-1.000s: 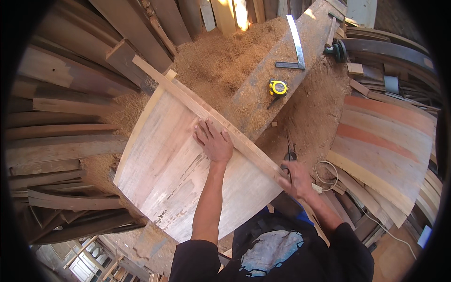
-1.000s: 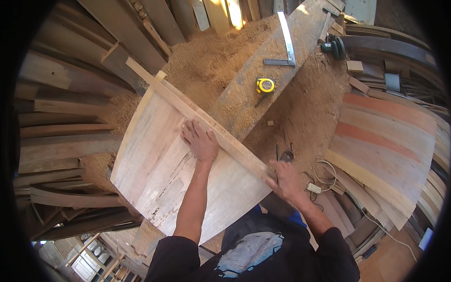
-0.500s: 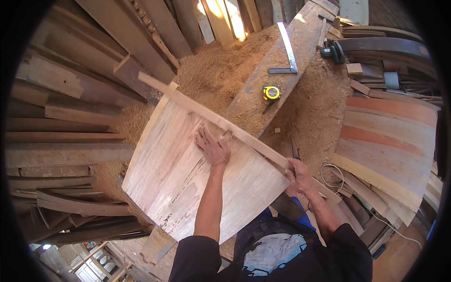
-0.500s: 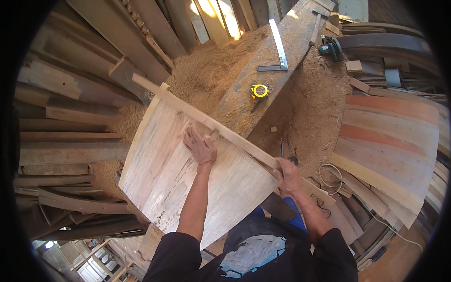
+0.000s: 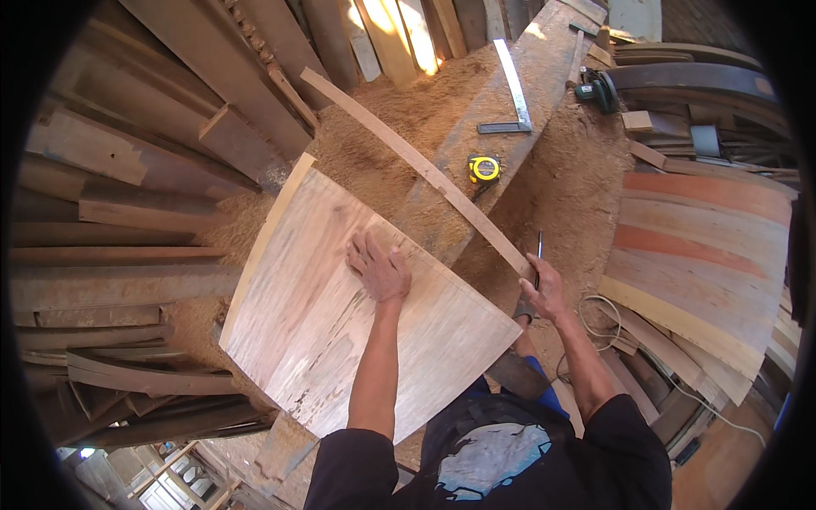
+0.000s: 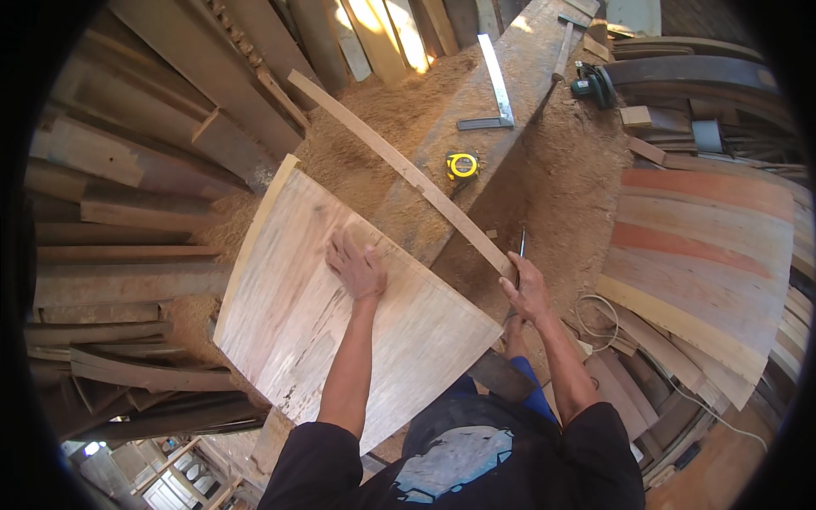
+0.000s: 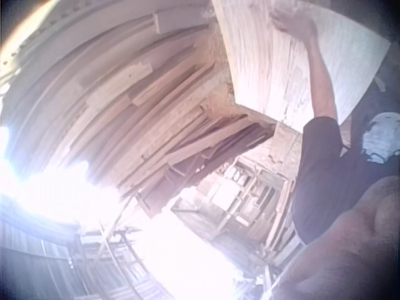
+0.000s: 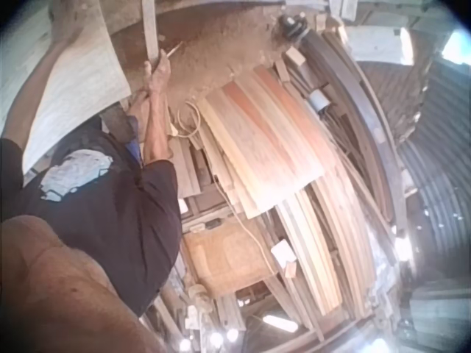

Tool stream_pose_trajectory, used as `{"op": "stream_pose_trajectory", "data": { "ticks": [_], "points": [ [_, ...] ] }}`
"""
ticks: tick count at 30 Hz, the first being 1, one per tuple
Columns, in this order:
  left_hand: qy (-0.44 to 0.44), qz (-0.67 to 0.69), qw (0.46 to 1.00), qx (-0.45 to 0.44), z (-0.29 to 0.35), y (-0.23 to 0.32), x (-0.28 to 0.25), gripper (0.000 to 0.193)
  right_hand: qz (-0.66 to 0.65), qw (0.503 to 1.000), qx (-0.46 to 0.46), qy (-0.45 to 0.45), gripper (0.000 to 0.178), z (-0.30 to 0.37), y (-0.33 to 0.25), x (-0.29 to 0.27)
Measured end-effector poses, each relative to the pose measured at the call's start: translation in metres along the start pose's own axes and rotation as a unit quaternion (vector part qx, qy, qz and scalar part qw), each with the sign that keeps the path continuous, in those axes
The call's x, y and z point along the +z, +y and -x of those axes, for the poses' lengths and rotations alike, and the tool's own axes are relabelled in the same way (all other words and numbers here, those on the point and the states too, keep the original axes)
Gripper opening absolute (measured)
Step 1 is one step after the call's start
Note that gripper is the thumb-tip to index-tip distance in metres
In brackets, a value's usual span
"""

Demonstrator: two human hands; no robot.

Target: The person measures a wooden board with a tape measure, then measures a wooden frame. They use a square to mark a corner on the board and then mark a line on a thin wooden strip with a square and a pencil.

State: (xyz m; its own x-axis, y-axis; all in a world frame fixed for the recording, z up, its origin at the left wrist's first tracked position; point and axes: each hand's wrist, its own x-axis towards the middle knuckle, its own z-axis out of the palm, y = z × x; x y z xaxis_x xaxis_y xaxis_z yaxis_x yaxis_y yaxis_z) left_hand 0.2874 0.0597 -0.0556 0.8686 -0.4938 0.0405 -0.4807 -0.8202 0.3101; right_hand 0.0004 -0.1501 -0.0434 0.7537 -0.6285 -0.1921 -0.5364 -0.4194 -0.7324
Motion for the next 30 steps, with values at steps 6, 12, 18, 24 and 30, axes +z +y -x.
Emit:
{"op": "stream_pose_trajectory", "data": {
  "ticks": [6, 12, 18, 24, 30],
  "points": [
    [-0.010, -0.016, 1.000, -0.009, 0.000, 0.005, -0.001, 0.068, 0.001, 0.995, 0.020, 0.100, 0.043, -0.022, -0.015, -0.043],
    [-0.010, -0.054, 0.998, -0.034, -0.001, 0.002, -0.004, 0.074, 0.393, 0.900, -0.019, 0.186, 0.015, -0.166, -0.079, -0.100],
    [-0.022, -0.031, 0.999, -0.018, -0.007, 0.010, -0.007, 0.072, 0.268, 0.962, -0.018, 0.037, 0.022, -0.304, -0.035, -0.053],
    [-0.015, -0.039, 0.999, 0.003, -0.003, 0.006, -0.015, 0.065, 0.343, 0.939, -0.001, 0.006, 0.028, -0.319, -0.047, -0.015],
    [-0.004, -0.008, 1.000, 0.029, -0.002, 0.002, -0.016, 0.065, 0.401, 0.916, -0.033, -0.002, 0.028, -0.300, -0.070, -0.019]
  ]
}}
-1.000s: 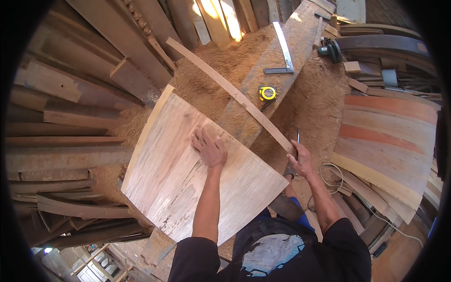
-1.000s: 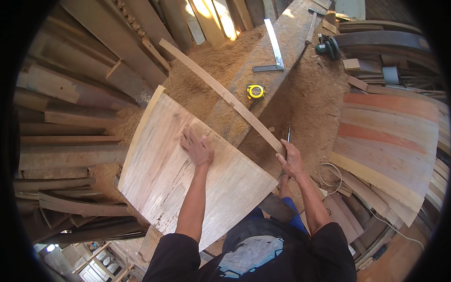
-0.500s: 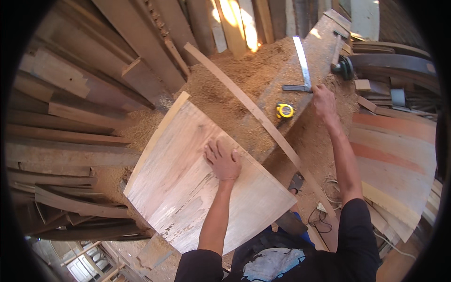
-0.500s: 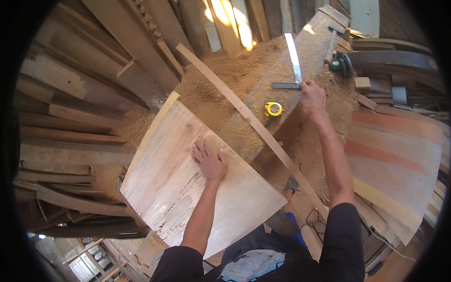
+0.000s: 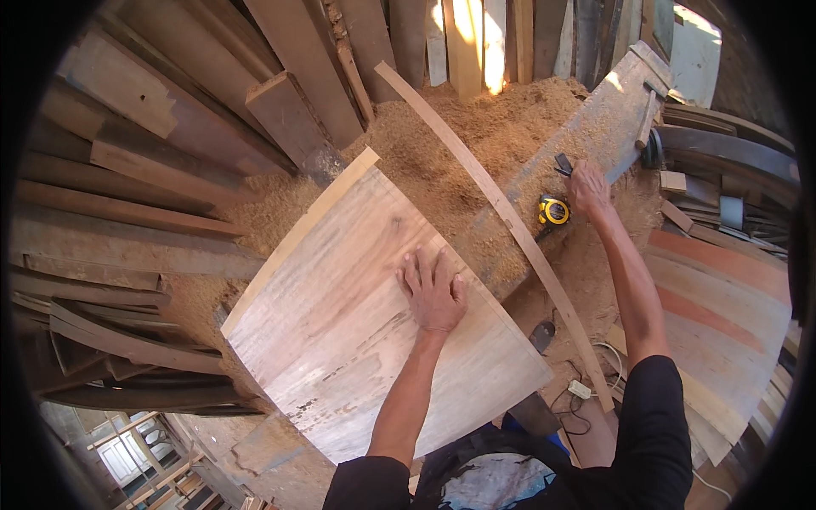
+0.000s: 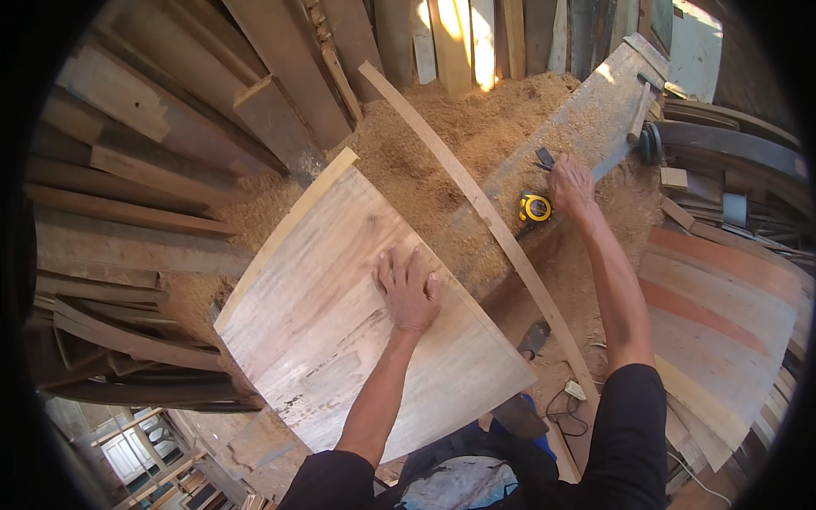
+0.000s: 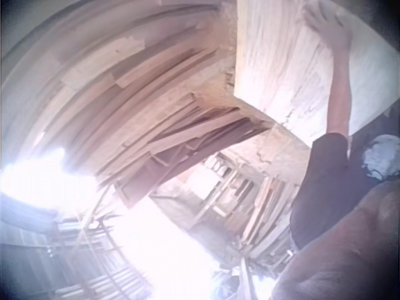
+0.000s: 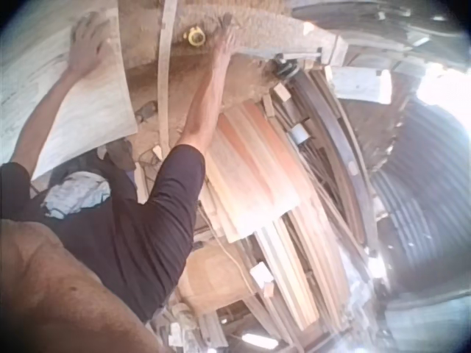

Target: The person measures a wooden board with a tape measure, then measures a wooden frame. They use a square to mark a corner on the board and then mark a line on a thin wooden strip with a square and a pencil.

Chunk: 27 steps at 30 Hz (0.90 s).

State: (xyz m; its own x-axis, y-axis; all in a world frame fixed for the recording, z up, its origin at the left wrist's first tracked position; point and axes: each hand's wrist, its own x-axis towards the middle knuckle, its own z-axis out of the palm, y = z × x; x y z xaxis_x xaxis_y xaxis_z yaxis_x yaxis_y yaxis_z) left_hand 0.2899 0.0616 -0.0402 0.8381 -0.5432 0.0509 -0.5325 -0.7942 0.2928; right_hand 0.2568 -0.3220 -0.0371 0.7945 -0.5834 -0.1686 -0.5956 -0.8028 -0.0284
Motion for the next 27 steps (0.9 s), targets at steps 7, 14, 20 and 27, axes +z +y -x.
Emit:
{"op": "stream_pose_trajectory", "data": {
  "ticks": [7, 14, 20, 27],
  "points": [
    [0.008, 0.227, 0.972, 0.064, -0.018, -0.001, -0.013, 0.073, -0.079, 0.993, 0.002, -0.083, 0.035, 0.080, -0.074, -0.119],
    [0.057, 0.310, 0.892, 0.323, -0.043, 0.057, -0.060, 0.091, -0.246, 0.941, -0.206, -0.107, 0.042, 0.139, -0.129, -0.111],
    [-0.274, 0.239, 0.925, 0.114, -0.048, 0.008, -0.096, 0.073, -0.449, 0.838, -0.026, -0.309, 0.044, 0.135, -0.162, -0.095],
    [-0.099, 0.143, 0.977, -0.123, -0.128, -0.155, -0.089, 0.052, -0.397, 0.906, 0.018, -0.148, 0.035, 0.145, -0.184, -0.015]
  ]
}}
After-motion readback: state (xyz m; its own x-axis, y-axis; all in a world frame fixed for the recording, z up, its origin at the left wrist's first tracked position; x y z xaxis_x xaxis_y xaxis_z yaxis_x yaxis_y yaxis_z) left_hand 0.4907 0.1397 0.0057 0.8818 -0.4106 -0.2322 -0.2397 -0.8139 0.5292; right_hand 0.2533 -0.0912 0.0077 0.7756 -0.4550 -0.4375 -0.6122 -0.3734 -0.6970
